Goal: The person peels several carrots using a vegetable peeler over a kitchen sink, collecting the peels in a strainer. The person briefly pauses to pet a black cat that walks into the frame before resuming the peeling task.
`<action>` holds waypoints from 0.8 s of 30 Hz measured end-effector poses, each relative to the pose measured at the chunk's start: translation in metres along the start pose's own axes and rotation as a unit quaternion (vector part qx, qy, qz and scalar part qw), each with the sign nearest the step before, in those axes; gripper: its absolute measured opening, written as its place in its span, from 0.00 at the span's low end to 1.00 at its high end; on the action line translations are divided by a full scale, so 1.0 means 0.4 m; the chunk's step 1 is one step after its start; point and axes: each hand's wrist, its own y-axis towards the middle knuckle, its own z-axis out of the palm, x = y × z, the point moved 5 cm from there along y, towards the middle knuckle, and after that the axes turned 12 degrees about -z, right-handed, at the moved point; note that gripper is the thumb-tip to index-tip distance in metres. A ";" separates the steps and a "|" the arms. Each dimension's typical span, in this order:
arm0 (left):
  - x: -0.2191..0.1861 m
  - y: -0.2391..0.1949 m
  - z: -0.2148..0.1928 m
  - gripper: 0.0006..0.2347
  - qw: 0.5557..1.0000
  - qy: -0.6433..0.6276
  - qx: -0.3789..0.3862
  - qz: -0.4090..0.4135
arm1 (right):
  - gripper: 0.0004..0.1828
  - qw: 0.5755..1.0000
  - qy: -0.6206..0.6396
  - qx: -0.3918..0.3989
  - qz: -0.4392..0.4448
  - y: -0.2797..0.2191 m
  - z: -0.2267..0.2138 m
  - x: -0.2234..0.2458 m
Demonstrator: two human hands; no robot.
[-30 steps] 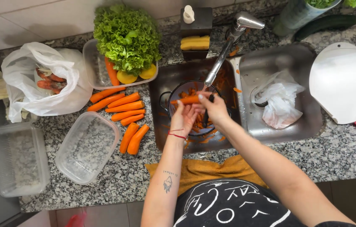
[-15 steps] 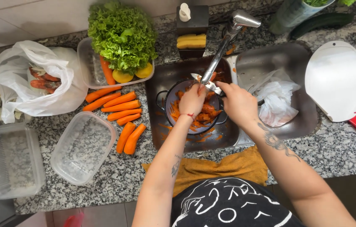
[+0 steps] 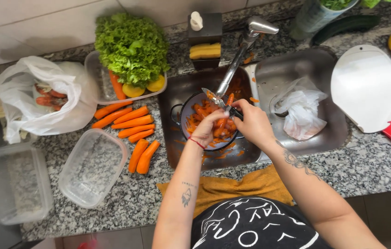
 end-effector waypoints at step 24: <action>-0.129 0.100 0.038 0.07 0.454 0.764 -0.310 0.337 | 0.19 0.993 -0.037 -0.054 0.098 -0.163 -0.136 -0.123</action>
